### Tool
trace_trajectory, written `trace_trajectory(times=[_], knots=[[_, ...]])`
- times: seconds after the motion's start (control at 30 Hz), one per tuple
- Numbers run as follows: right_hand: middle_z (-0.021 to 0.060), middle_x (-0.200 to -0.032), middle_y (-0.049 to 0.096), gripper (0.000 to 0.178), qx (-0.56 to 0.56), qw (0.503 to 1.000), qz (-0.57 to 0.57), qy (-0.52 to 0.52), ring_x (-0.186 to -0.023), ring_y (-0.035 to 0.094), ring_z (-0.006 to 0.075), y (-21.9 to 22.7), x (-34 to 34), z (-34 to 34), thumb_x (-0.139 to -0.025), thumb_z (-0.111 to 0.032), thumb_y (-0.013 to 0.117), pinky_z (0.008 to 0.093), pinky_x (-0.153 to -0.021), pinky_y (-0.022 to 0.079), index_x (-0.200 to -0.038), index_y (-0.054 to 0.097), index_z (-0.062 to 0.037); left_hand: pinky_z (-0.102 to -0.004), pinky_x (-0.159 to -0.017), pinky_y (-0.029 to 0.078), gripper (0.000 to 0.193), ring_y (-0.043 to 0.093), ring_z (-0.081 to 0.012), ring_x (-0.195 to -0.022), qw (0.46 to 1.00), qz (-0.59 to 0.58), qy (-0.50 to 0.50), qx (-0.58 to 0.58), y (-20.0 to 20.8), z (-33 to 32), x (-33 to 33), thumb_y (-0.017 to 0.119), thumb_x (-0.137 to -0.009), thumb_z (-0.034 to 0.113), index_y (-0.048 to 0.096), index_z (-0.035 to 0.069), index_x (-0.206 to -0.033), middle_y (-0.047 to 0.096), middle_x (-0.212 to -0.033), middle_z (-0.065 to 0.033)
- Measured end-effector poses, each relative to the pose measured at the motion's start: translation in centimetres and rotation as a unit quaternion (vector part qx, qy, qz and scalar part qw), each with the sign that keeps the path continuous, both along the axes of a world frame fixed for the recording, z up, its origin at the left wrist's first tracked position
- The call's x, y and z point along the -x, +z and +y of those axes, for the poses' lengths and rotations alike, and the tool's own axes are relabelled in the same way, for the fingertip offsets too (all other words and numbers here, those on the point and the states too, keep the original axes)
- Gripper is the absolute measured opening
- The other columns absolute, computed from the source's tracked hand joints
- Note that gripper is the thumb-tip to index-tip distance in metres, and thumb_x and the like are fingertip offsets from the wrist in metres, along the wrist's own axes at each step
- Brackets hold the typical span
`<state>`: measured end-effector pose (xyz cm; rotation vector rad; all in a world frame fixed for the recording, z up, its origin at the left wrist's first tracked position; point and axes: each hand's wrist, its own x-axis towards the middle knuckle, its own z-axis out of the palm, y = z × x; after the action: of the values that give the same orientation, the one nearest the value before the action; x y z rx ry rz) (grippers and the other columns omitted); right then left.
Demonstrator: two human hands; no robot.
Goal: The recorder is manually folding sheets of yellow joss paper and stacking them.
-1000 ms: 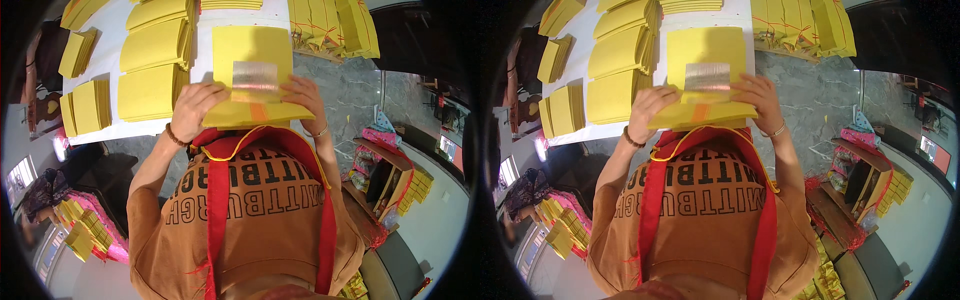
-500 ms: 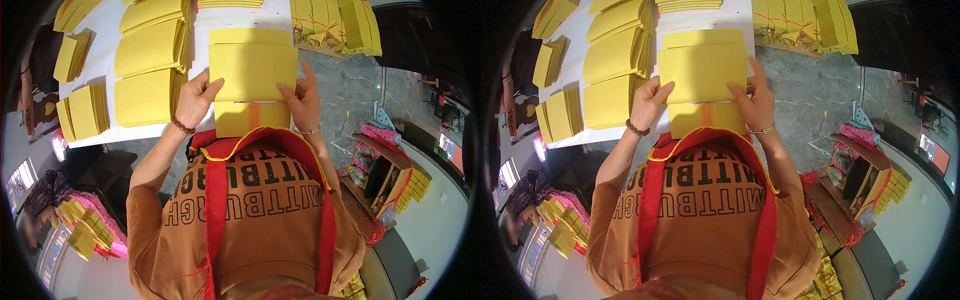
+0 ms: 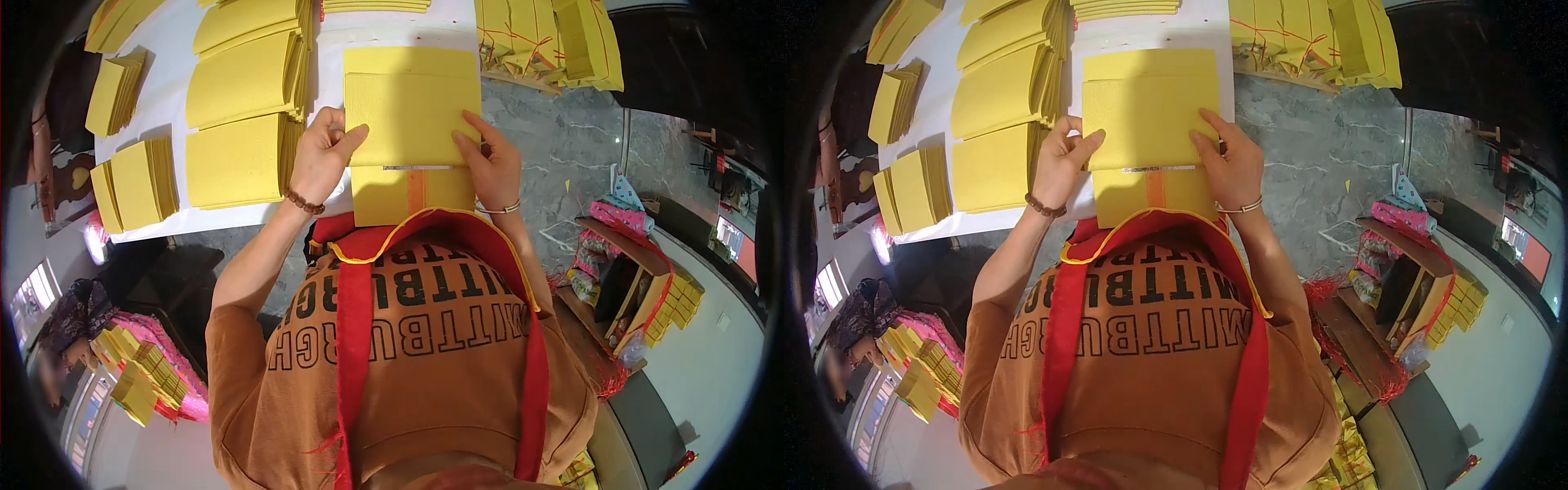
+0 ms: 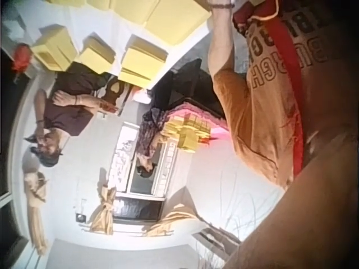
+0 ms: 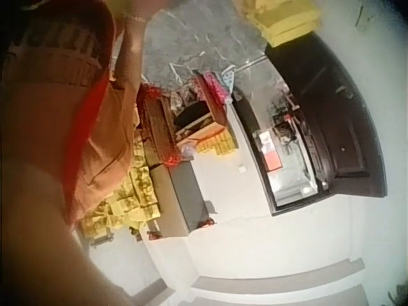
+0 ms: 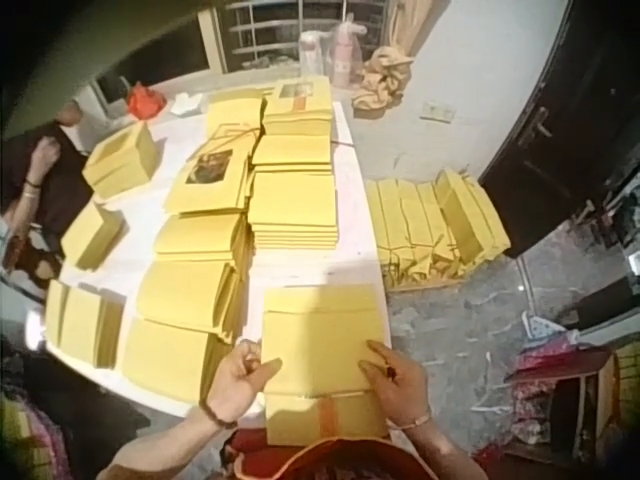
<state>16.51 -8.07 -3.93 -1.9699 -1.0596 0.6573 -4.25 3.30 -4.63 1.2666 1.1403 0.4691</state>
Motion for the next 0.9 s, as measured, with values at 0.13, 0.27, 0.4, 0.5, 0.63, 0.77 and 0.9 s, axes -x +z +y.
trace_trajectory(times=[0.13, 0.27, 0.4, 0.5, 0.63, 0.77, 0.9], knots=[[0.0093, -0.072, 0.059, 0.032, -0.024, 0.999, 0.036, -0.012, -0.054, 0.048, 0.0166, -0.6, -0.1, 0.0, -0.078, -0.017, 0.067, 0.0279, -0.052, 0.039, -0.109, 0.064, -0.0076, -0.0239, -0.047, 0.030, 0.018, 0.042, -0.0081, -0.051, 0.995, 0.027, 0.017, -0.097, 1.8, -0.3, 0.0, 0.065, -0.083, 0.016, 0.054, 0.004, -0.092, 0.048, -0.057, 0.0011], [0.0091, -0.072, 0.058, 0.032, -0.004, 1.000, 0.009, -0.006, -0.055, 0.049, 0.0171, -0.4, -0.1, 0.0, -0.078, -0.017, 0.067, 0.0283, -0.053, 0.040, -0.109, 0.064, -0.0078, -0.0344, -0.071, 0.041, 0.033, 0.056, -0.0227, -0.084, 0.777, 0.172, -0.099, -0.598, 4.9, 0.0, -1.4, 0.066, -0.080, 0.012, 0.053, 0.004, -0.109, 0.060, -0.090, -0.0099], [0.0086, -0.072, 0.059, 0.031, -0.050, 0.999, 0.000, -0.003, -0.055, 0.051, 0.0183, -1.2, -0.1, 0.0, -0.078, -0.017, 0.066, 0.0291, -0.053, 0.041, -0.108, 0.064, -0.0083, -0.0464, -0.100, 0.027, 0.051, 0.037, -0.0321, -0.122, 0.776, 0.183, -0.247, -0.551, 3.6, -1.1, -4.9, 0.062, -0.082, 0.031, 0.048, 0.010, -0.126, 0.044, -0.130, -0.0139], [0.0094, -0.073, 0.059, 0.030, -0.019, 1.000, -0.011, -0.003, -0.056, 0.053, 0.0201, 0.0, 0.4, 0.1, -0.079, -0.017, 0.065, 0.0289, -0.052, 0.041, -0.107, 0.064, -0.0071, -0.0487, -0.105, 0.020, 0.060, 0.027, -0.0329, -0.130, 0.764, 0.227, -0.282, -0.535, 1.1, -1.4, -4.9, 0.058, -0.083, 0.041, 0.042, 0.013, -0.133, 0.033, -0.140, -0.0148], [0.0100, -0.091, 0.060, 0.035, 0.015, 0.999, -0.015, 0.025, -0.070, 0.056, 0.0223, 0.6, 0.2, 0.1, -0.078, -0.021, 0.066, 0.0349, -0.064, 0.043, -0.110, 0.063, -0.0090, -0.0520, -0.104, 0.020, 0.062, 0.027, -0.0325, -0.131, 0.745, 0.242, -0.274, -0.558, 0.0, -1.5, -4.9, 0.057, -0.081, 0.047, 0.046, 0.012, -0.131, 0.037, -0.138, -0.0154], [0.0129, -0.127, 0.045, 0.051, -0.096, 0.924, -0.344, 0.139, -0.114, 0.043, 0.0303, 0.6, 2.3, 0.3, -0.078, -0.034, 0.064, 0.0506, -0.093, 0.030, -0.123, 0.052, -0.0150, -0.0522, -0.105, 0.016, 0.059, 0.024, -0.0325, -0.133, 0.741, 0.258, -0.301, -0.542, -0.2, -1.2, -4.9, 0.056, -0.082, 0.040, 0.044, 0.011, -0.132, 0.035, -0.140, -0.0148], [0.0189, -0.139, 0.034, 0.062, -0.033, 0.901, -0.343, 0.265, -0.133, 0.025, 0.0370, -2.2, 3.7, 0.2, -0.083, -0.056, 0.048, 0.0620, -0.102, 0.014, -0.130, 0.045, -0.0164, -0.0488, -0.108, 0.013, 0.056, 0.024, -0.0322, -0.134, 0.764, 0.240, -0.295, -0.522, 0.1, -1.4, -4.7, 0.055, -0.080, 0.021, 0.041, 0.007, -0.133, 0.035, -0.140, -0.0155]])
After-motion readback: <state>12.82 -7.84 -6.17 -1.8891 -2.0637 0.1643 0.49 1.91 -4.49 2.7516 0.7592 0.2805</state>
